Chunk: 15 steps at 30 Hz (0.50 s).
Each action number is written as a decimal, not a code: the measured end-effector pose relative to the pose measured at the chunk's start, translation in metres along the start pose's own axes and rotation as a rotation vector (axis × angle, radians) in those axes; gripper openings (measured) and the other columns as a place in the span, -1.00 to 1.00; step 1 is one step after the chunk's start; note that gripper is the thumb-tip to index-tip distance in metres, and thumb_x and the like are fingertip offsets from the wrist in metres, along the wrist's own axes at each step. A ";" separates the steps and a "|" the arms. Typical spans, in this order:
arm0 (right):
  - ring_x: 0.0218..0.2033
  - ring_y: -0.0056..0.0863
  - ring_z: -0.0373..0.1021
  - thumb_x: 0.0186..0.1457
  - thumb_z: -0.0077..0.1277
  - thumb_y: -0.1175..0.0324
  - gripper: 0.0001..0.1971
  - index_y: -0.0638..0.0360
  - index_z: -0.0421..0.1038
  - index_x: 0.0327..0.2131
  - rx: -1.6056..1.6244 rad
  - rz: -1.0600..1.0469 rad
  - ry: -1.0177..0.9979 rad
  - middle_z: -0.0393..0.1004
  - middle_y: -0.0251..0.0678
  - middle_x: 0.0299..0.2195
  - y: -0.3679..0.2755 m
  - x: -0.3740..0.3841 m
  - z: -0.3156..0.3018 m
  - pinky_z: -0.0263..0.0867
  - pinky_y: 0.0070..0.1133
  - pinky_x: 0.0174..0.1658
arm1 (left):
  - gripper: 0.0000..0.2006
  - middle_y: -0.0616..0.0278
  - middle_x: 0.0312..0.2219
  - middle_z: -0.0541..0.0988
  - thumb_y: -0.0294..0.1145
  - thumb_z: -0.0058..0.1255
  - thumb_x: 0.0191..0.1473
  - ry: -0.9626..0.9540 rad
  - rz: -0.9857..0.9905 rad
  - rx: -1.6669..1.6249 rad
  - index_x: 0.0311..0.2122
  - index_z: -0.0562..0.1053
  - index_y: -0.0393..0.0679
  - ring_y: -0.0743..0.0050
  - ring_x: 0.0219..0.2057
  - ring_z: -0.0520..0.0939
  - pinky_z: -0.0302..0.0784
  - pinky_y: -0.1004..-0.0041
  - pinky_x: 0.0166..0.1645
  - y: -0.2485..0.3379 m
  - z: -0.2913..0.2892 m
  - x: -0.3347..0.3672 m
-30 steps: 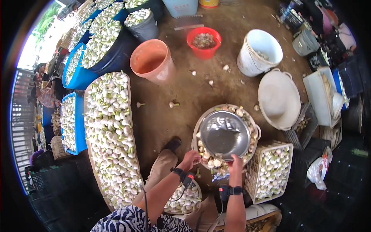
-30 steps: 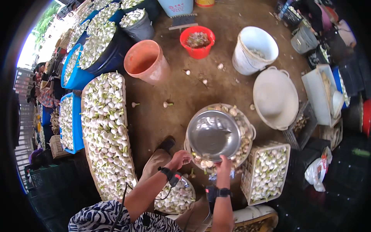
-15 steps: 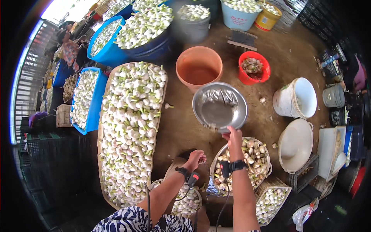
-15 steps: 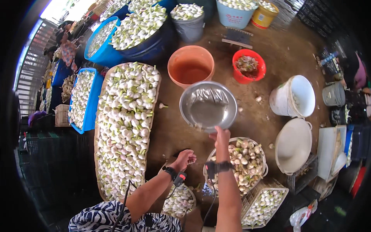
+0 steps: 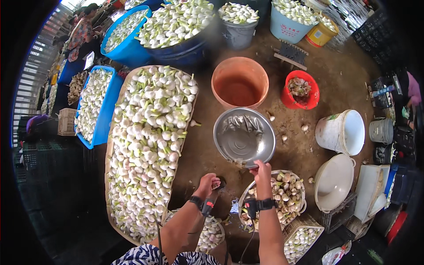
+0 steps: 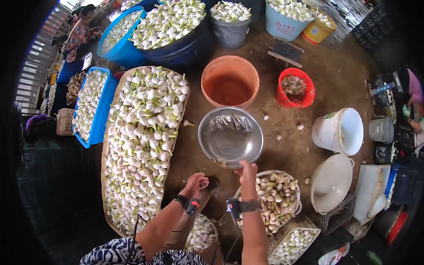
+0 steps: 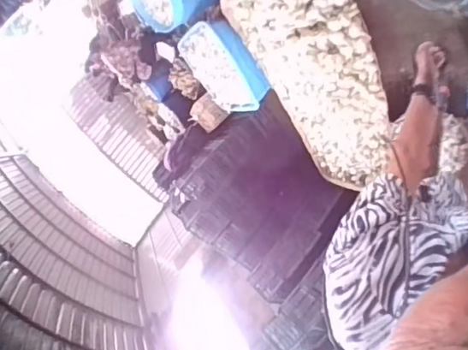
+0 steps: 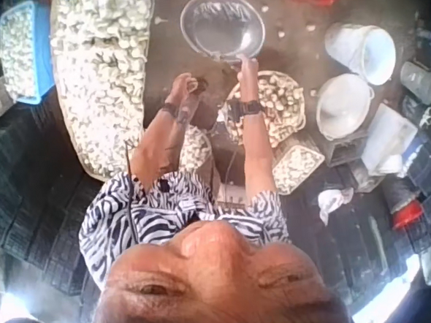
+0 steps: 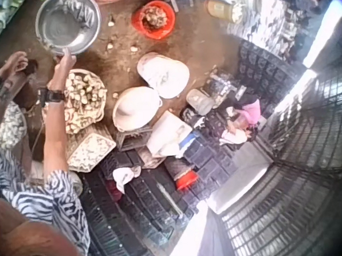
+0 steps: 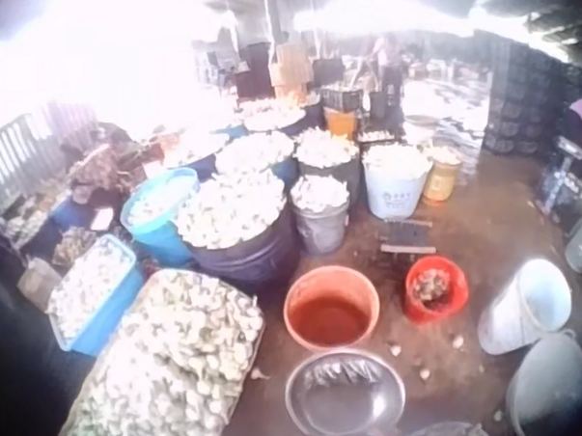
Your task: The person empties a bucket of garlic into a basket, picks through a bin of garlic, and scoops garlic from a tub of water into a basin. They then rinse garlic in a basket with water from a bowl and pick up individual garlic bulbs from the floor.
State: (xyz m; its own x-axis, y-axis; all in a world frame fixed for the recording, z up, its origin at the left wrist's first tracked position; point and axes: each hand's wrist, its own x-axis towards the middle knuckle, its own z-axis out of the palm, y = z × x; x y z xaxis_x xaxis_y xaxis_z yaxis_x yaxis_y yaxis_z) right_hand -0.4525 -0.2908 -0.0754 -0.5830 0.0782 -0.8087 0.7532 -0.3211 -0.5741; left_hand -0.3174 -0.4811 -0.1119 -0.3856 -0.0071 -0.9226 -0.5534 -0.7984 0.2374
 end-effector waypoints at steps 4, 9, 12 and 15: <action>-0.73 -0.48 0.34 -0.16 -0.04 0.45 -0.88 0.28 0.31 -0.49 0.095 -0.193 -0.019 0.38 -0.27 -0.67 -0.064 0.017 0.013 0.32 -0.61 -0.73 | -0.91 0.28 -0.71 0.32 -0.44 -0.21 -0.04 0.040 0.010 0.030 -0.55 0.25 -0.07 0.48 -0.66 0.41 0.38 0.50 -0.56 0.002 -0.005 0.007; -0.61 -0.45 0.41 0.02 -0.10 0.16 -0.66 0.26 0.27 -0.27 0.107 -0.271 -0.324 0.46 -0.14 -0.49 -0.195 0.058 0.104 0.39 -0.53 -0.56 | -0.94 0.19 -0.59 0.41 -0.42 -0.19 -0.02 -0.014 -0.002 0.068 -0.41 0.29 -0.14 0.41 -0.60 0.47 0.47 0.44 -0.44 -0.003 -0.002 0.027; -0.57 -0.45 0.41 0.06 -0.17 0.12 -0.61 0.29 0.24 -0.21 0.085 -0.385 -0.560 0.44 -0.03 -0.40 -0.212 0.045 0.122 0.39 -0.53 -0.48 | -0.95 0.25 -0.65 0.37 -0.43 -0.20 -0.04 0.017 0.048 0.132 -0.48 0.29 -0.13 0.44 -0.64 0.44 0.42 0.47 -0.51 -0.006 0.016 0.057; -0.60 -0.53 0.39 0.05 -0.16 0.17 -0.61 0.25 0.24 -0.13 -0.079 -0.470 -0.563 0.45 -0.08 -0.39 -0.168 0.036 0.094 0.37 -0.60 -0.52 | -0.93 0.24 -0.66 0.37 -0.43 -0.18 -0.08 -0.086 0.159 0.369 -0.50 0.32 -0.16 0.37 -0.63 0.44 0.37 0.49 -0.56 -0.011 -0.006 0.117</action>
State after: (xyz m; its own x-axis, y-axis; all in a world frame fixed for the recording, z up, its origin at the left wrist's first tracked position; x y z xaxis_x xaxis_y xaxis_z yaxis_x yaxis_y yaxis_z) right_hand -0.6285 -0.3230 0.0043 -0.9017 -0.3122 -0.2992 0.3928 -0.3021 -0.8686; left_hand -0.3525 -0.4770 -0.2243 -0.5394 -0.0506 -0.8405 -0.7034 -0.5217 0.4828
